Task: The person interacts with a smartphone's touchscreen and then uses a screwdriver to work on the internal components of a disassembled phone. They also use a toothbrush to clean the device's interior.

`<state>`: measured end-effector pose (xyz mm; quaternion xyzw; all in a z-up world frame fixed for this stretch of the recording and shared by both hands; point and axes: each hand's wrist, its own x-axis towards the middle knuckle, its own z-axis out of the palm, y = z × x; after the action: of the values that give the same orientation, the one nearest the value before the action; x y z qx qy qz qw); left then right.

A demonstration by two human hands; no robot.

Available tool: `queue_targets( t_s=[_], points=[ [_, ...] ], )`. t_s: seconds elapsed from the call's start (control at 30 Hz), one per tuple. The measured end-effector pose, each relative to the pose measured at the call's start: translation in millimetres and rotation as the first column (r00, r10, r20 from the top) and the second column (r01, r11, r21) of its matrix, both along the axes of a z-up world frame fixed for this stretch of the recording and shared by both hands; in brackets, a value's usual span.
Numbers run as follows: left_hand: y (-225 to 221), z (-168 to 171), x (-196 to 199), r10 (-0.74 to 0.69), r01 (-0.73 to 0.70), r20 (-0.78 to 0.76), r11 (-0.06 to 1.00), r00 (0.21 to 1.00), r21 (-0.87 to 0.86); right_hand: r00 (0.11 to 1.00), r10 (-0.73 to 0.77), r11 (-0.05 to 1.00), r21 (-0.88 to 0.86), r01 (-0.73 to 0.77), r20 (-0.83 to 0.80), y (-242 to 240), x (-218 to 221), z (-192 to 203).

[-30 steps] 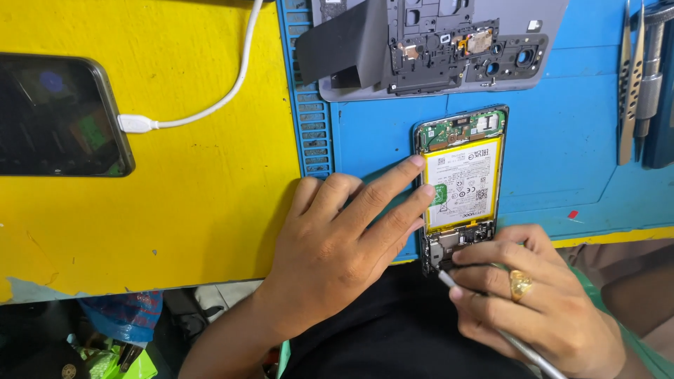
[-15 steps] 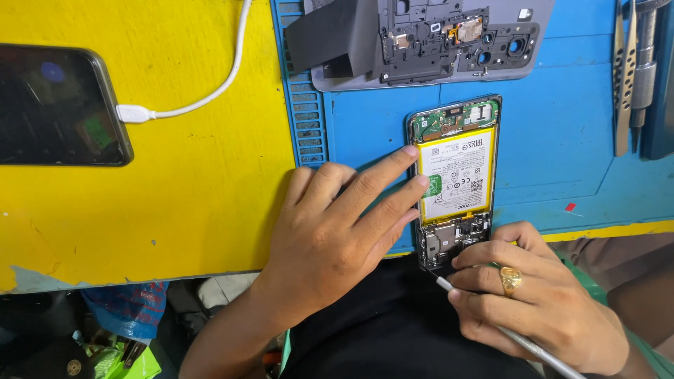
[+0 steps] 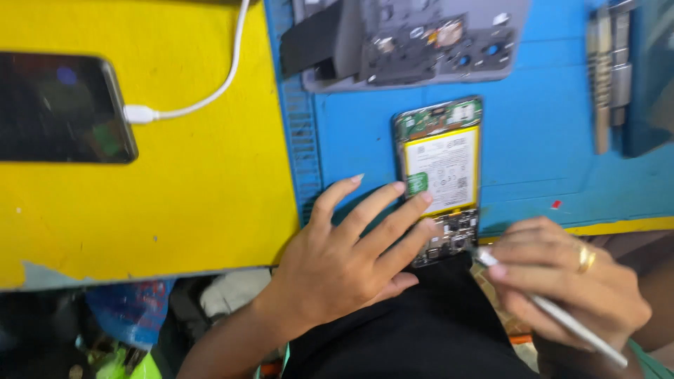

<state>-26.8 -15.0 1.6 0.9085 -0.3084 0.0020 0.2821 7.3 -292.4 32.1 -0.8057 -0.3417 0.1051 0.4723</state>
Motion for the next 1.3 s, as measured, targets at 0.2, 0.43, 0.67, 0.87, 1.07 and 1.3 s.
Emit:
queue_targets(
  t_s=[0.2,0.43,0.67,0.87,1.07,1.3],
  points=[
    [-11,13,10,0.011,-0.01,0.065,1.0,0.998,-0.01,0.886,-0.431,0.897,0.193,0.398,0.174,-39,48,0],
    [-20,17,14,0.017,-0.009,0.114,0.998,0.993,-0.064,0.502,-0.857,0.493,0.466,0.734,0.116,-96,126,18],
    [-21,11,13,0.04,-0.04,0.139,0.999,0.99,-0.002,0.419,-0.858,0.51,0.394,0.765,0.298,-132,152,29],
    [-19,4,10,0.039,-0.041,0.111,0.999,0.993,0.012,0.343,-0.819,0.471,0.197,0.86,0.459,-122,148,51],
    [-19,8,14,0.032,-0.032,0.09,0.999,0.995,0.0,0.355,-0.856,0.448,0.195,0.873,0.376,-134,150,44],
    [1,9,17,-0.034,0.036,0.067,0.999,0.997,-0.034,0.661,-0.749,0.63,0.258,0.733,-0.05,-99,67,-11]
  ],
)
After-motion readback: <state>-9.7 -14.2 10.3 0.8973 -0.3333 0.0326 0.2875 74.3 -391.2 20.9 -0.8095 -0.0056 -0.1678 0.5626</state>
